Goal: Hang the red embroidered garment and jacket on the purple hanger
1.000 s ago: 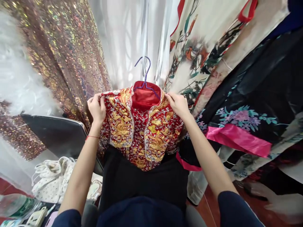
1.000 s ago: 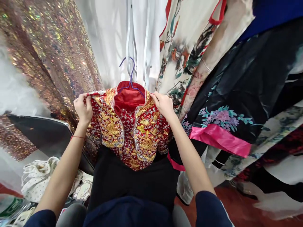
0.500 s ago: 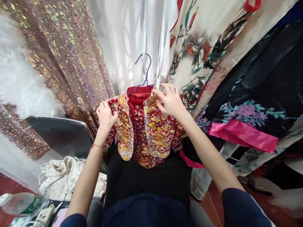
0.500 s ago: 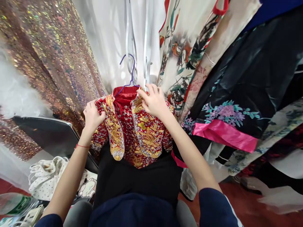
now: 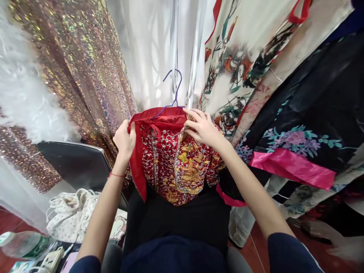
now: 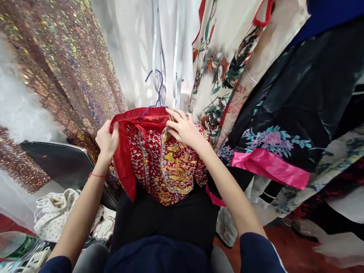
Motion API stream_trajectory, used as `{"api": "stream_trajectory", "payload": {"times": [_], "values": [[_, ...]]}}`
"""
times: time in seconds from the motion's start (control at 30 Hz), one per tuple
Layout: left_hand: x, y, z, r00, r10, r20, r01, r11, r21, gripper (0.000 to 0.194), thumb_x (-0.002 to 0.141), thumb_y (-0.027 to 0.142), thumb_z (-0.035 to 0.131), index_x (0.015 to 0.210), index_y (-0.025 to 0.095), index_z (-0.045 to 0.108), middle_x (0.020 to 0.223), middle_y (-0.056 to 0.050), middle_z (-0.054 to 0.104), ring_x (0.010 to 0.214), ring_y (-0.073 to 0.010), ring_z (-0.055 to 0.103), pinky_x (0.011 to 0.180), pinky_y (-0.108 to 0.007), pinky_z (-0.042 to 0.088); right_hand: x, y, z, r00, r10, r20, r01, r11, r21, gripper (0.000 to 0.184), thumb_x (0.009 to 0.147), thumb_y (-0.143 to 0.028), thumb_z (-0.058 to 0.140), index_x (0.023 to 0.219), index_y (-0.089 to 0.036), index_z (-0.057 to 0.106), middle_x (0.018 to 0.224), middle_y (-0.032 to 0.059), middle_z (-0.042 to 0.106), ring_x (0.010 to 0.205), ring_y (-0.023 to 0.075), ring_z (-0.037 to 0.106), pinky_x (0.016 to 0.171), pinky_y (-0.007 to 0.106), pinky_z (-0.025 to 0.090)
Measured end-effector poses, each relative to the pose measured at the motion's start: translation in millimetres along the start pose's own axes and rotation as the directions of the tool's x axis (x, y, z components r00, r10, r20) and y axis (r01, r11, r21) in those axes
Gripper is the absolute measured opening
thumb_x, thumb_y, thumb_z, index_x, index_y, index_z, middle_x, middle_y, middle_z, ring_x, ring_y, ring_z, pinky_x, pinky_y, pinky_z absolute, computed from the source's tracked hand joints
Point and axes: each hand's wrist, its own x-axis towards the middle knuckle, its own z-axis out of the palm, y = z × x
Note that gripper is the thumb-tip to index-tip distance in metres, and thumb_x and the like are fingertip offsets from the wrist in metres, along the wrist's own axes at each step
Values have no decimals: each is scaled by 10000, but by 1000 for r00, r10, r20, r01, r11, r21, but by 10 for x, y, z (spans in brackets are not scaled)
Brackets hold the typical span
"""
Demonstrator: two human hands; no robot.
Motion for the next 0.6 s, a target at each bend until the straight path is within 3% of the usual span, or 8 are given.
{"api": "stream_trajectory", "payload": {"times": [0.13, 0.2, 0.33, 0.43, 0.53, 0.6], "values": [[57, 332, -146, 991, 32, -129, -41, 997, -64, 243, 1002, 350, 448, 863, 211, 591, 783, -33, 641, 754, -195, 601, 713, -297, 381, 38, -62, 14, 997, 44, -65, -42, 998, 41, 177, 995, -271, 465, 975, -239, 638, 1562, 116, 463, 1389, 352, 445, 986, 571, 450], [-48, 547, -140, 991, 71, -110, -83, 991, -107, 231, 1004, 347, 447, 900, 209, 601, 781, -38, 637, 763, -203, 607, 728, -309, 398, 66, -73, 37, 987, 103, -126, -93, 992, 87, 177, 994, -281, 468, 986, -259, 643, 1540, 93, 489, 1369, 362, 453, 981, 593, 442], [-363, 870, 65, 968, 178, 178, -148, 974, -171, 217, 991, 359, 475, 1007, 195, 617, 746, -59, 611, 773, -237, 621, 760, -348, 414, 110, 27, 83, 935, 250, -250, -201, 958, 206, 195, 988, -298, 469, 1080, -299, 642, 1481, 80, 507, 1322, 360, 482, 1002, 623, 413], [-475, 966, 326, 928, 156, 339, -84, 972, -218, 197, 975, 328, 502, 1012, 175, 620, 756, -82, 596, 795, -264, 625, 802, -382, 414, 137, 134, 131, 929, 267, -254, -212, 951, 225, 243, 989, -295, 442, 1142, -303, 630, 1443, 95, 502, 1308, 362, 484, 1018, 633, 405], [-430, 929, 551, 896, 123, 427, 3, 959, -282, 196, 905, 339, 621, 801, 173, 628, 680, -74, 553, 788, -286, 617, 834, -408, 417, 152, 167, 141, 970, 187, -156, -162, 974, 159, 233, 984, -289, 442, 1104, -278, 641, 1434, 115, 502, 1335, 360, 461, 1037, 606, 416], [-374, 814, 658, 839, 132, 527, 23, 961, -276, 328, 836, 383, 708, 607, 187, 577, 586, -56, 497, 774, -300, 610, 855, -428, 415, 127, 124, 116, 982, 151, -115, -137, 984, 117, 235, 976, -268, 443, 1102, -265, 642, 1447, 124, 498, 1357, 355, 444, 1047, 592, 419]]}}
